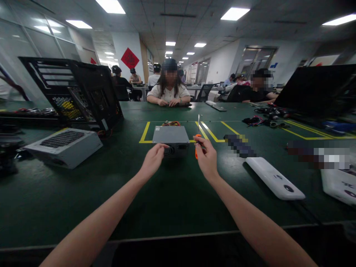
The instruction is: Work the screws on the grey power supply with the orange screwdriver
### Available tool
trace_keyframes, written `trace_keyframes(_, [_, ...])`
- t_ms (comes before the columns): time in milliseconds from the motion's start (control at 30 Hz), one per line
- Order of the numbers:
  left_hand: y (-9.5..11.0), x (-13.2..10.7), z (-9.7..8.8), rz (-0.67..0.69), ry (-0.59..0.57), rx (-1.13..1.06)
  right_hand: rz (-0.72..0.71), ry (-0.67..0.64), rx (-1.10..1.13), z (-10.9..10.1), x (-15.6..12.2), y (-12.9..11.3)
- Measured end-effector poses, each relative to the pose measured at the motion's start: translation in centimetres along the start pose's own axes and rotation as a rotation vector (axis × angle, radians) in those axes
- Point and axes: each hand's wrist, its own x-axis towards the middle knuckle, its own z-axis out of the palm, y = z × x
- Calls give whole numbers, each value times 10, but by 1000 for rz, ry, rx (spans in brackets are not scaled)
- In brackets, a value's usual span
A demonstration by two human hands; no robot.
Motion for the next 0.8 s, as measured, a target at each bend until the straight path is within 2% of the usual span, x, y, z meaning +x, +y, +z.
trace_keyframes(67, [-1, -4, 14, 140, -181, 241, -60, -44, -29, -2, -9, -9])
trace_keyframes(100, [-4, -6, 20, 214, -222, 357, -59, -70, -34, -2, -12, -11])
trace_keyframes(200, [-16, -7, 29, 323, -278, 616, -21, -131, -46, 3, -18, -11])
trace_keyframes(333, [-27, -4, 26, 455, -290, 728, -4, -211, -67, 9, -20, -7])
trace_keyframes(433, [-27, -1, 20, 481, -258, 665, -3, -253, -82, 11, -20, -5])
trace_keyframes(500, [-25, 0, 13, 479, -186, 538, 6, -259, -76, 9, -20, -5])
trace_keyframes(567, [-24, 1, 4, 444, -79, 420, 29, -257, -56, 7, -18, -5])
trace_keyframes(633, [-25, 0, -5, 373, -24, 394, 57, -254, -20, 5, -16, -7])
trace_keyframes(733, [-29, -2, -13, 296, -51, 495, 85, -244, 40, 3, -14, -10])
trace_keyframes(800, [-30, -3, -12, 304, -109, 604, 102, -237, 63, 4, -14, -12])
